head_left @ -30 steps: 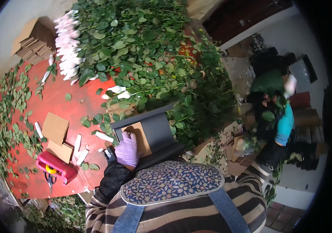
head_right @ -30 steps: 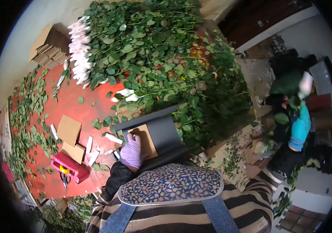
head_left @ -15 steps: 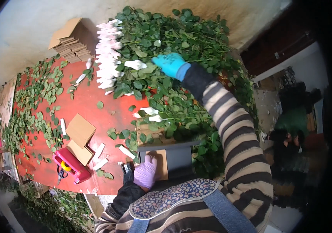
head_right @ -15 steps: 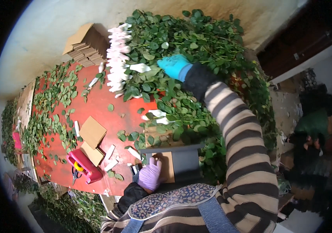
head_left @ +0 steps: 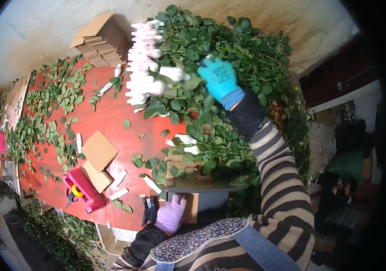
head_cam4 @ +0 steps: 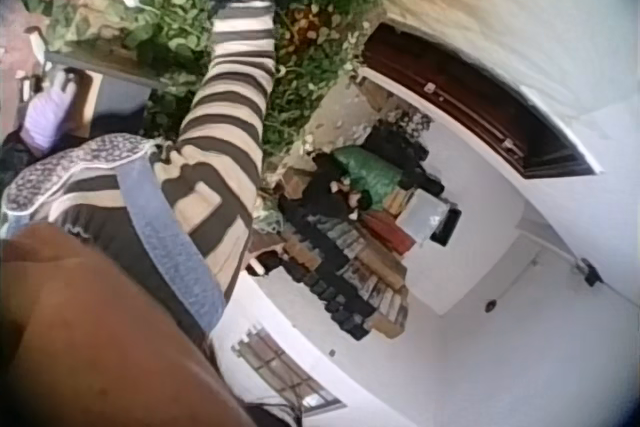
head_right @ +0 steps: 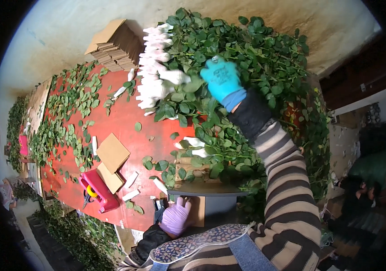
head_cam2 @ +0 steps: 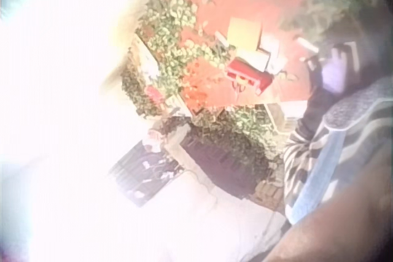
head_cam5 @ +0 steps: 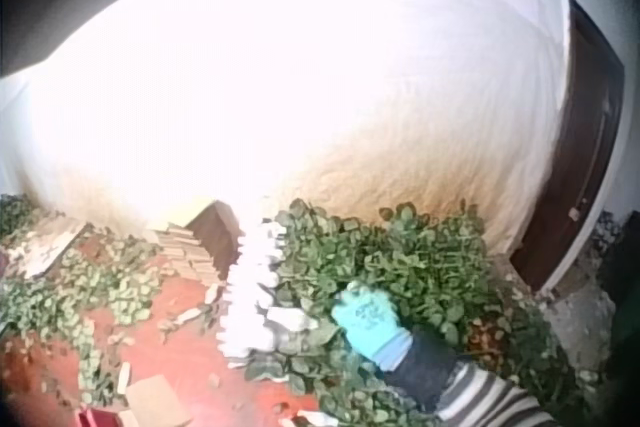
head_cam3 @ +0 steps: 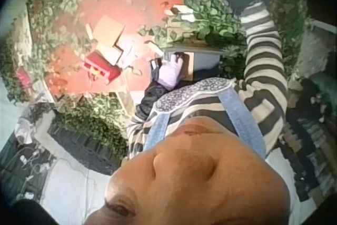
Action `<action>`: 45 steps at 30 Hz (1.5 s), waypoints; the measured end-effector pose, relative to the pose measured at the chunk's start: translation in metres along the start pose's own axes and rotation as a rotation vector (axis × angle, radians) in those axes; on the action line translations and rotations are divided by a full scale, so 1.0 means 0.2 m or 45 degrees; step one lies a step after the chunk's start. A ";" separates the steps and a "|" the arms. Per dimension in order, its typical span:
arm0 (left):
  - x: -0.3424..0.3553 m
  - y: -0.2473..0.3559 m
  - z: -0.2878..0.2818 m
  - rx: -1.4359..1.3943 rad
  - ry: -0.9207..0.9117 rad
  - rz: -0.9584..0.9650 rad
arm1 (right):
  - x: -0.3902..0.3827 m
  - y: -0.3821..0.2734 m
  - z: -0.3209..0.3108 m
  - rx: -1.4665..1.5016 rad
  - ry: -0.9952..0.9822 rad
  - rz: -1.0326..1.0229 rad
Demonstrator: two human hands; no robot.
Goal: The person arranges roses by trimming the stems, placing them into a protective black sleeve, and securing them with tape.
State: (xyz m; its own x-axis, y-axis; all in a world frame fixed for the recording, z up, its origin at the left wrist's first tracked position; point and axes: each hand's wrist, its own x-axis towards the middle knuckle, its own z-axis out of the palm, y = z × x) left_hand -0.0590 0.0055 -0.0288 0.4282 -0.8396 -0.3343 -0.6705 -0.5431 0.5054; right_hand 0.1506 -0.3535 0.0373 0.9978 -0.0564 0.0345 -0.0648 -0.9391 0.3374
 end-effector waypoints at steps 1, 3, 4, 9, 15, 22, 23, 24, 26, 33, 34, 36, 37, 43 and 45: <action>0.00 0.00 -0.02 -0.034 -0.019 -0.003 | 0.02 0.04 -0.04 0.071 0.147 -0.003; 0.00 0.00 -0.01 -0.026 -0.022 0.010 | 0.09 0.14 -0.01 0.162 0.474 -0.055; 0.01 0.00 0.00 -0.019 -0.019 0.015 | 0.16 0.19 0.05 0.183 0.656 -0.118; -0.01 -0.04 0.05 -0.043 0.017 0.008 | 0.60 0.04 0.37 0.252 -0.090 -0.047; 0.01 -0.02 0.02 -0.002 -0.025 0.014 | 0.35 0.01 0.38 0.225 0.153 -0.165; 0.01 0.01 -0.02 0.044 0.072 0.033 | 0.27 -0.03 0.25 -0.018 -0.127 -0.316; 0.00 0.00 0.00 -0.027 0.122 0.064 | 0.29 -0.02 0.33 0.064 0.040 -0.254; 0.02 -0.03 0.02 -0.018 0.128 0.056 | 0.32 0.03 0.39 0.129 0.213 -0.183; 0.02 -0.05 0.08 0.093 0.073 0.080 | 0.34 0.06 0.51 0.135 0.273 -0.148; -0.01 -0.03 0.03 -0.067 -0.027 -0.022 | 0.40 0.22 0.17 0.231 0.045 -0.180; -0.01 -0.02 0.03 -0.070 -0.037 -0.035 | 0.34 0.25 0.11 0.302 0.121 -0.144; 0.01 -0.01 0.03 -0.033 -0.112 -0.051 | 0.24 0.32 0.16 0.820 0.110 0.015; 0.01 -0.01 0.03 -0.053 -0.105 -0.048 | 0.20 0.29 0.17 0.691 0.058 -0.166; 0.02 -0.02 0.02 -0.060 -0.037 -0.035 | -0.05 -0.02 0.49 0.045 0.233 -0.433; 0.01 -0.01 0.01 -0.060 -0.041 -0.038 | -0.04 -0.06 0.39 0.081 0.334 -0.209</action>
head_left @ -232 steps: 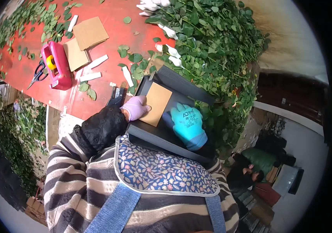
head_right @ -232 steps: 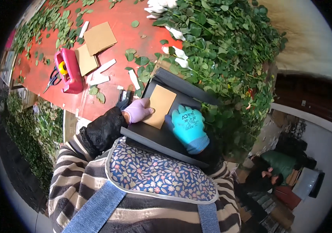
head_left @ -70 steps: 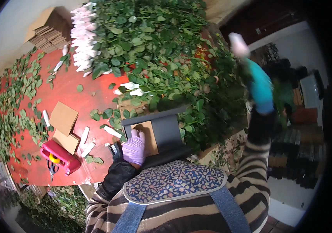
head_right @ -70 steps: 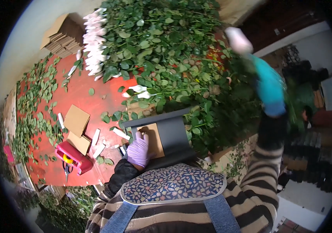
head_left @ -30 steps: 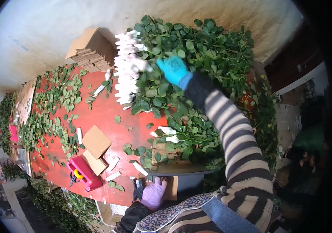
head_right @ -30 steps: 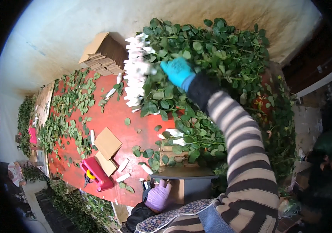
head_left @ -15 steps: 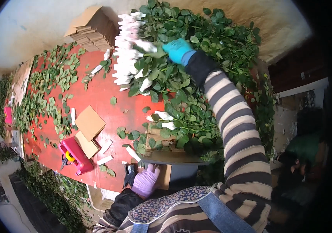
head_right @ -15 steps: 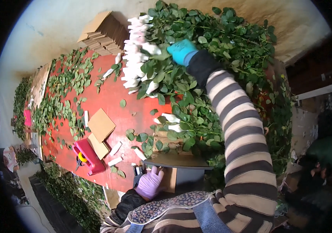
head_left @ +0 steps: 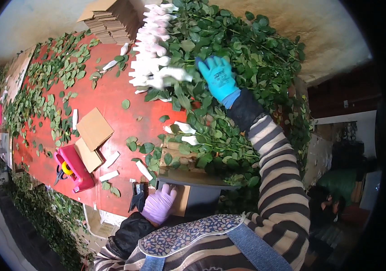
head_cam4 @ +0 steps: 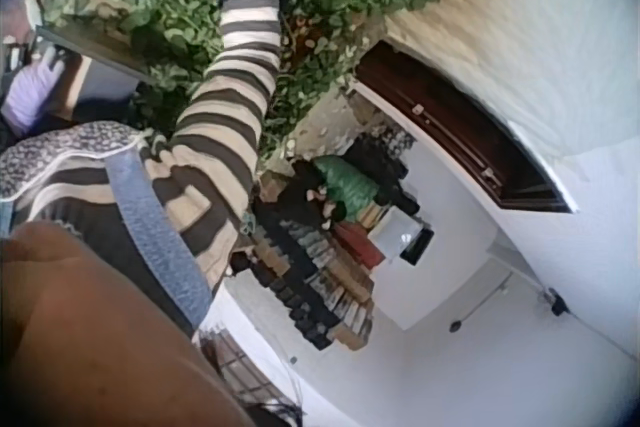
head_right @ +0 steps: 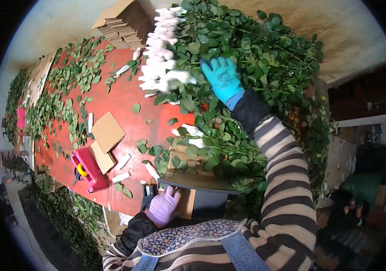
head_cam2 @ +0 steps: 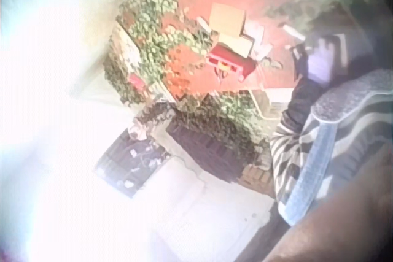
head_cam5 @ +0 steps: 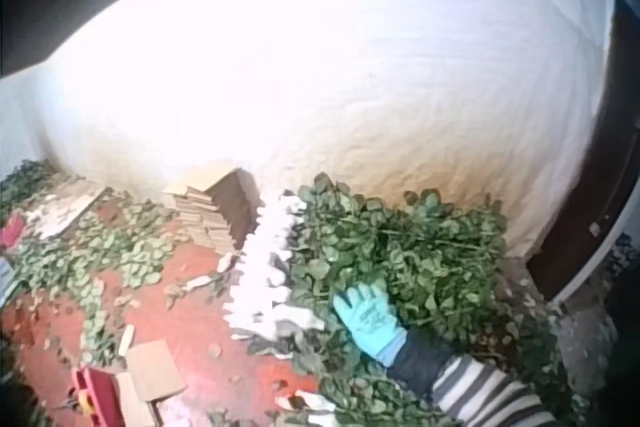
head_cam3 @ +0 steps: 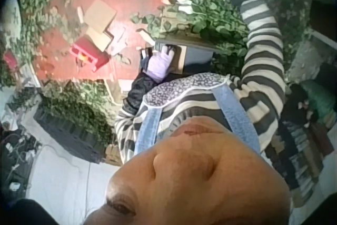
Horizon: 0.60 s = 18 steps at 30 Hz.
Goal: The person arranges roses by trimming the stems, placing them into a protective black sleeve, and securing them with tape.
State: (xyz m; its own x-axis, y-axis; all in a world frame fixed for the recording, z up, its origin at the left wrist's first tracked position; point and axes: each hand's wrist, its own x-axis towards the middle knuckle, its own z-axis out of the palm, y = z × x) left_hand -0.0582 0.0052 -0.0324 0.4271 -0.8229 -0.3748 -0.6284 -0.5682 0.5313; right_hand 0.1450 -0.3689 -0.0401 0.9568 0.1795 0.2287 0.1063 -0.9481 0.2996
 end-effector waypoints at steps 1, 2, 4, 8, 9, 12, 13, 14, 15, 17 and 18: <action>-0.01 0.00 0.01 0.001 0.000 -0.012 | 0.02 0.01 -0.02 0.036 0.045 0.000; -0.01 0.00 0.02 0.037 0.073 0.013 | 0.04 0.02 -0.01 -0.039 0.107 -0.002; 0.00 -0.01 0.03 0.078 0.146 0.039 | 0.08 0.02 0.04 -0.039 -0.004 -0.032; 0.00 -0.02 0.04 0.050 0.030 0.025 | 0.11 -0.02 0.15 -0.090 -0.251 -0.097; 0.01 -0.02 0.04 0.042 0.036 0.041 | 0.12 -0.01 0.15 -0.186 -0.242 -0.106; 0.01 -0.02 0.03 0.055 -0.061 -0.012 | 0.12 0.03 0.03 0.045 -0.188 -0.075; 0.00 -0.01 0.02 0.028 -0.098 -0.030 | 0.10 0.03 -0.03 0.043 -0.158 -0.037; 0.00 -0.02 0.02 0.000 -0.022 0.008 | 0.07 0.05 -0.09 0.152 -0.140 -0.036; -0.01 -0.01 0.02 -0.003 0.013 0.005 | 0.06 0.06 -0.08 0.141 -0.149 -0.048; 0.00 0.00 0.02 0.021 0.030 -0.007 | 0.03 0.07 -0.04 0.059 0.116 -0.202; 0.00 -0.02 0.03 0.008 0.069 0.023 | 0.01 0.04 -0.03 0.122 -0.011 -0.187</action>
State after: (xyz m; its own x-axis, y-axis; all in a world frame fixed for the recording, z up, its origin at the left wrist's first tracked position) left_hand -0.0602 0.0072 -0.0394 0.4503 -0.8323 -0.3232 -0.6405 -0.5533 0.5326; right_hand 0.1453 -0.3742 -0.0313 0.9312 0.3165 0.1809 0.2704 -0.9325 0.2393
